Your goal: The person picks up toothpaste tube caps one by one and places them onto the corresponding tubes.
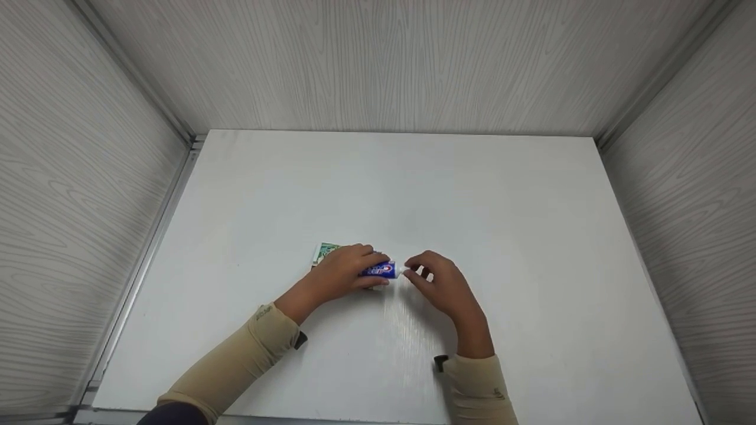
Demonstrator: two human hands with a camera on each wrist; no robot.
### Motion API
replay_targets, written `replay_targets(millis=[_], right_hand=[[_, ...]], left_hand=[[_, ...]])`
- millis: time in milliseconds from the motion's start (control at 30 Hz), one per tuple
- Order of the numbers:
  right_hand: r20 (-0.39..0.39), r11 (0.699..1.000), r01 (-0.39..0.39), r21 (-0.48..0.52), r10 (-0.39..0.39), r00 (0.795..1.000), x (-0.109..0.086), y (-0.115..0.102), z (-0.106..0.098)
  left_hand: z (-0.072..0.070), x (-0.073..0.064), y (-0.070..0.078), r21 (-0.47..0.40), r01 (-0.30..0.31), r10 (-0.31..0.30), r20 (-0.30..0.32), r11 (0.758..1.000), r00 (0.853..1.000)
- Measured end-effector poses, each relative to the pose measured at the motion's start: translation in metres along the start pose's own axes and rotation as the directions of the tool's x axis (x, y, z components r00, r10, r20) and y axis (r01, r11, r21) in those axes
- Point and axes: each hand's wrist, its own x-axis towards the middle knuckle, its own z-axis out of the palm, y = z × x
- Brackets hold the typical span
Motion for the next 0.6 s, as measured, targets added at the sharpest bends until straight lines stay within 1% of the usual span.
replay_targets(millis=[133, 300, 467, 600], right_hand=[[0.017, 1.0, -0.026, 0.014, 0.026, 1.0, -0.0003, -0.0015, 0.0002], [0.019, 0.999, -0.04, 0.027, 0.04, 0.999, -0.0015, -0.0015, 0.0011], [0.014, 0.998, -0.034, 0.043, 0.034, 0.999, -0.0011, -0.0038, 0.0001], [-0.011, 1.0, -0.003, 0.03, 0.004, 1.0, -0.0016, -0.0031, 0.0005]], left_hand=[[-0.0002, -0.0006, 0.0004, 0.009, 0.0, 0.0, 0.003, 1.0, 1.0], [-0.0005, -0.001, 0.0015, 0.004, 0.012, -0.012, 0.013, 1.0, 1.0], [0.0001, -0.0002, 0.0018, 0.008, 0.02, -0.02, 0.014, 1.0, 1.0], [0.0, -0.0005, 0.0029, 0.006, 0.013, -0.013, 0.001, 1.0, 1.0]])
